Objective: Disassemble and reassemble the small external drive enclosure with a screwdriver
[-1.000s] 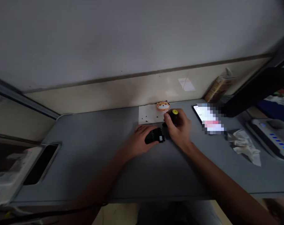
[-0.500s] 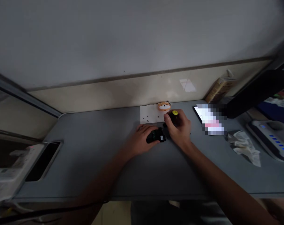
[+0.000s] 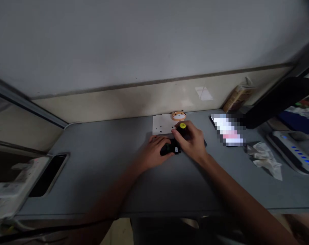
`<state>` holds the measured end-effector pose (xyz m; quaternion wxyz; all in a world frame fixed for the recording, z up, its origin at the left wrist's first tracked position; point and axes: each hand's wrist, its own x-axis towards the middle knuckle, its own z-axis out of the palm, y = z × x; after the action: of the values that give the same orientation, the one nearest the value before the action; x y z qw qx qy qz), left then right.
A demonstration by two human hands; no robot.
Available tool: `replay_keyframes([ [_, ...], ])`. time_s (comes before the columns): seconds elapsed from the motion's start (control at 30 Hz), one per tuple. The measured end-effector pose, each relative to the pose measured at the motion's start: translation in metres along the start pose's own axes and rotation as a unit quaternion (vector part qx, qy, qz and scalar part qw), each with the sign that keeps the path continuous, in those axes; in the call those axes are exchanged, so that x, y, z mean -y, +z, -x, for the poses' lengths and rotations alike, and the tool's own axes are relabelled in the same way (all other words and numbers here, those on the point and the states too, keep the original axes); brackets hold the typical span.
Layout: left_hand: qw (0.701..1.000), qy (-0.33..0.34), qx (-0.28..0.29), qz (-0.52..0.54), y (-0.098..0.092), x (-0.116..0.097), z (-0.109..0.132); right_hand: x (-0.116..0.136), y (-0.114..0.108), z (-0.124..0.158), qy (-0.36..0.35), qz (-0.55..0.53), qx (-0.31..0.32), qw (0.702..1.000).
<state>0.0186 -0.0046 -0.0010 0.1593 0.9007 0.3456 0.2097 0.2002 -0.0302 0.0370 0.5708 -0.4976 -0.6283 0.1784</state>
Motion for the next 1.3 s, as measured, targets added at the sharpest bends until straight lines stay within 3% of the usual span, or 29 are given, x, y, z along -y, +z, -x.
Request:
replay_keyframes([
  [0.27,1.000,0.007,-0.003,-0.008,0.004,0.004,0.001,0.003,-0.004,-0.002,-0.004,0.003,0.083,0.997],
  [0.47,1.000,0.023,-0.001,-0.014,0.001,0.004,0.002,0.002,-0.002,-0.006,0.035,-0.005,0.004,0.999],
  [0.6,0.999,0.046,-0.009,-0.018,0.002,0.008,0.004,0.001,0.003,-0.010,0.014,-0.072,-0.030,0.997],
  [0.67,0.998,0.054,-0.009,-0.022,0.003,0.010,0.004,0.000,0.004,-0.011,0.020,-0.147,-0.029,0.989],
  [0.83,0.998,0.065,0.006,-0.016,-0.001,0.011,0.004,-0.004,0.004,-0.012,0.114,-0.276,0.053,0.953],
  [0.97,0.998,0.064,0.012,-0.010,-0.003,0.012,0.004,-0.005,0.004,-0.015,0.154,-0.378,0.051,0.912],
  [1.3,0.999,0.030,0.002,-0.013,0.006,0.004,-0.001,0.002,-0.007,-0.018,0.196,-0.386,0.019,0.901],
])
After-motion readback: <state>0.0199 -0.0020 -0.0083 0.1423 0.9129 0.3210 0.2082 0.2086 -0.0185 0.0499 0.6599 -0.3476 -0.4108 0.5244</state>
